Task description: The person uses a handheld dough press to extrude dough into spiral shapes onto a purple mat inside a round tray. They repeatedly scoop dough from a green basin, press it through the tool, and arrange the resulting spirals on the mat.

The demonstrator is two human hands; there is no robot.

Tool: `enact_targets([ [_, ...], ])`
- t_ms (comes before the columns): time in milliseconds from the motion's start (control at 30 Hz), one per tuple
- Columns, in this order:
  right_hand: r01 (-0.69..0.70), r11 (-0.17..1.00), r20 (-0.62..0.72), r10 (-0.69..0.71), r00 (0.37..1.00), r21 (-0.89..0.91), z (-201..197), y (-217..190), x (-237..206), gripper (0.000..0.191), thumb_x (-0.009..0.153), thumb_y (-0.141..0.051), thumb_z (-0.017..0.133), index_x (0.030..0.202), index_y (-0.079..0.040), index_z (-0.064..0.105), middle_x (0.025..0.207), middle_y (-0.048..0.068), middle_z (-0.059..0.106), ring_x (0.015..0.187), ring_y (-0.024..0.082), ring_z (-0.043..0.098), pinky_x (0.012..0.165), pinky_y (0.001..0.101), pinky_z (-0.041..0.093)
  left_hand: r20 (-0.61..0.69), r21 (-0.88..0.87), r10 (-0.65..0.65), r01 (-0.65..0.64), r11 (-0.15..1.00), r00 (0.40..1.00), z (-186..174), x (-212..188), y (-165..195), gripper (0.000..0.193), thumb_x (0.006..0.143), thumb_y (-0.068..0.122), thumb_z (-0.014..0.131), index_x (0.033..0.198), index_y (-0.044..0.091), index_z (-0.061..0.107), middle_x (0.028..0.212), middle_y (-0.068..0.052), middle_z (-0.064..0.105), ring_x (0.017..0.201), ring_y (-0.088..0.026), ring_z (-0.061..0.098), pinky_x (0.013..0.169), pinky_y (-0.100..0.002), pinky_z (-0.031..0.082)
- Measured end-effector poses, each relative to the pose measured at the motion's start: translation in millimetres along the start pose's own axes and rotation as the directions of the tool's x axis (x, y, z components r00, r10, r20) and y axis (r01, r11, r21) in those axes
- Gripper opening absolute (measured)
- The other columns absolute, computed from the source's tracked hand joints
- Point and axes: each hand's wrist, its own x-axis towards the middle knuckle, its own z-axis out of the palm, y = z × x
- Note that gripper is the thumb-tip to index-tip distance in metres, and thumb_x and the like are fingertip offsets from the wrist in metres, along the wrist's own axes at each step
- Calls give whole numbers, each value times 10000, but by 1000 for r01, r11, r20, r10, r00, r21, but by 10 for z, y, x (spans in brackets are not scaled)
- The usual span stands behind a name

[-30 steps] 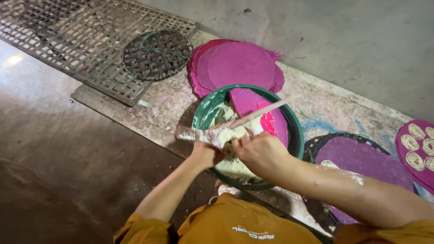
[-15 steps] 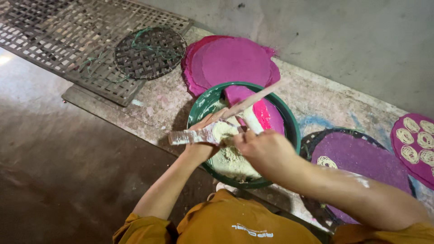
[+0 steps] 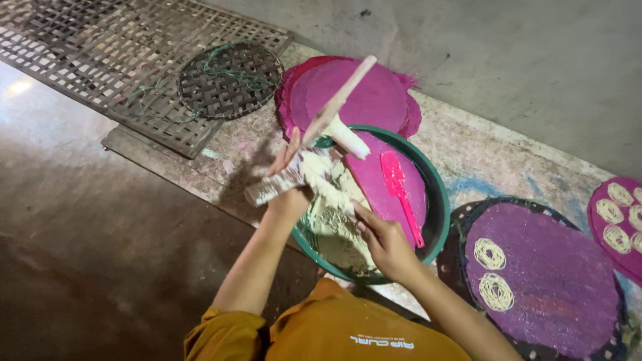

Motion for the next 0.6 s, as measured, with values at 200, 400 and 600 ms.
enact_targets([
  [200,-245,962,-8,247,969,123,-279,309,219,424,1049,-99,578,1470,-54,593,867,166,682,693,144,527,624,318,479,-22,463,464,-402,790,886,76,33,-80,544,793,389,808,1218,147,569,1569,-315,370,1215,-490,582,937,-511,556],
  [400,76,994,-29,-75,997,73,-65,297,164,404,1044,-104,540,1435,-4,552,1082,47,714,832,67,662,737,259,553,-18,326,142,-128,937,990,260,146,-224,784,841,228,711,1559,51,450,1550,-315,416,1216,-447,600,940,-462,555],
  [600,-365,928,288,370,883,-72,-287,29,-77,480,1025,-186,524,1499,-112,546,868,238,656,712,224,560,700,365,509,19,-254,-38,41,966,999,176,336,-535,300,887,147,729,1155,13,727,1090,-137,713,978,-248,661,801,-378,525],
])
